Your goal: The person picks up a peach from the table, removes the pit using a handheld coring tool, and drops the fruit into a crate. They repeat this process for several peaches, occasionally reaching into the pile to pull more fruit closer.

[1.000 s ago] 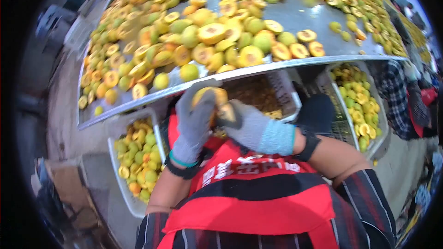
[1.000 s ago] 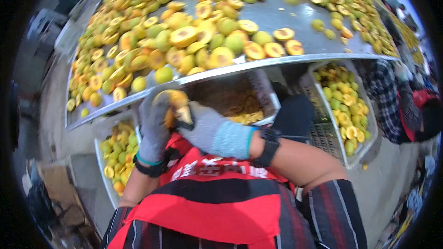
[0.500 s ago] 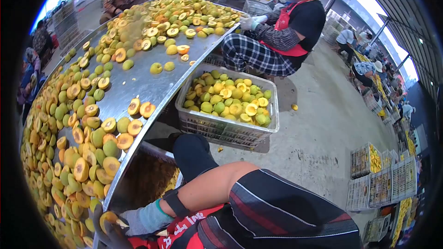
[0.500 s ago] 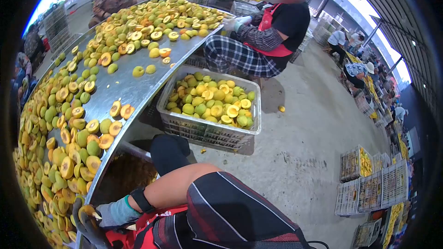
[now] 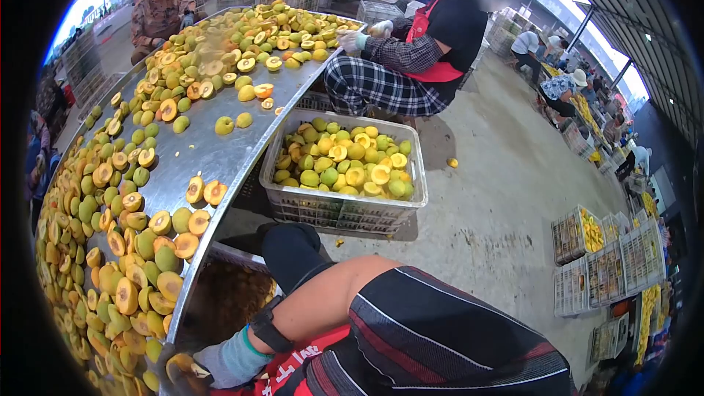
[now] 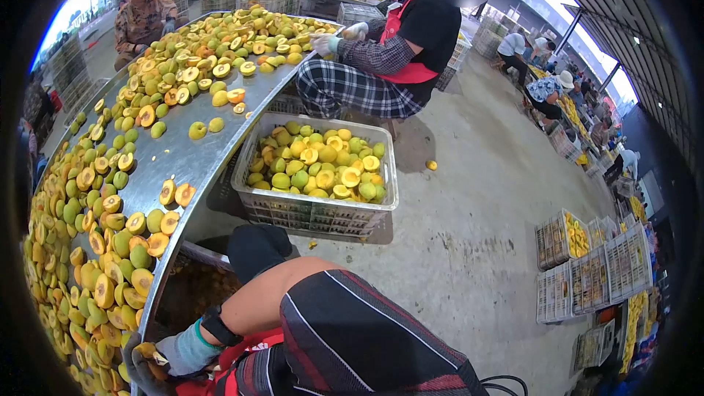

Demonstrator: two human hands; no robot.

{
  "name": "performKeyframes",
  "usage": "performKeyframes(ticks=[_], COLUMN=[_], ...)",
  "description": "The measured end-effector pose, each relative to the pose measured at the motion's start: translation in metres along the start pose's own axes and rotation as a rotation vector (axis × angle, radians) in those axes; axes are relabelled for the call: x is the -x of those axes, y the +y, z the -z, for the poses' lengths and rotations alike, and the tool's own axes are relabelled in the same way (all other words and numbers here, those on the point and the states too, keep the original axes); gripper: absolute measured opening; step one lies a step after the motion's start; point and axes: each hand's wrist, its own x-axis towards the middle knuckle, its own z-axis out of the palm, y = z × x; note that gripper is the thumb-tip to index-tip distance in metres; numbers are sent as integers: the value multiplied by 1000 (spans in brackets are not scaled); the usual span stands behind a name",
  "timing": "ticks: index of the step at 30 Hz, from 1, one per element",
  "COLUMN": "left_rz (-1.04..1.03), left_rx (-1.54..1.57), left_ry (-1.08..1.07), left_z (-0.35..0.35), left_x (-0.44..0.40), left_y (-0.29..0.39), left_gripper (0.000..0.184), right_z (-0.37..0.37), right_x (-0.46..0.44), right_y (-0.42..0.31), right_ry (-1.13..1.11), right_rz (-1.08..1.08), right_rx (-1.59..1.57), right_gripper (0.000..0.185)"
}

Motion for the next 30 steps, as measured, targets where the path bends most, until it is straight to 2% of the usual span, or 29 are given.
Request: performKeyframes(ticks=[1,2,3,4,6,7,9,10,11,12,13,14,15,16,17,18,20,22,23,26,28,29,30], left_rz=[1,17,29,28,192,195,86,-137,141,83,160,-17,14,-45,-42,-42,-8,13,10,6,-118,-114,-124], left_rx=[1,-187,-376,-376,-204,-207,82,-407,370,402,362,51,229,139,141,158,216,268,270,258,76,78,56], left_ry=[-2,-133,-264,-265,-201,-197,93,90,-124,-111,127,122,131,136,171,202,265,276,292,312,330,333,345], left_z=[8,23,30,33,32,28,30,46,49,30,31,31,20,17,14,14,17,17,17,16,17,17,17], left_x=[-2,-4,-6,-5,-4,-5,-9,-13,-8,-6,5,2,-1,-3,-4,-2,3,4,3,2,1,1,2], left_y=[-8,-24,-30,-35,-40,-48,-79,-97,-87,-62,-82,-73,-58,-48,-47,-49,-56,-46,-43,-32,-30,-31,-31], left_gripper=[17,19,21,21,33,33,46,48,48,50,51,52,52,52,52,51,48,45,44,42,39,39,36], right_z=[8,11,11,9,1,-2,-19,-17,0,7,-6,-6,6,2,2,-7,-7,-6,-7,-13,-19,-17,-15], right_x=[10,16,17,16,12,11,-2,-4,11,19,7,9,17,16,14,12,11,11,10,8,8,8,7], right_y=[-11,-16,-13,-10,-4,-2,1,3,-26,-52,-22,-46,-67,-62,-57,-25,-31,-58,-57,-44,-32,-36,-43], right_ry=[-6,-16,-57,-54,15,10,223,255,158,207,270,235,189,229,211,323,151,125,116,22,176,172,148], right_rz=[-35,-71,-105,-104,-105,-103,-14,103,28,-87,-25,-182,-355,-273,-332,0,-60,-272,-270,-237,-32,-35,-32], right_rx=[144,287,370,370,178,176,-194,-61,58,2,-14,-171,-304,-265,-141,317,539,548,545,645,380,380,230], right_gripper=[22,20,22,22,21,21,21,23,26,25,25,25,26,25,28,31,27,26,26,26,25,25,25])
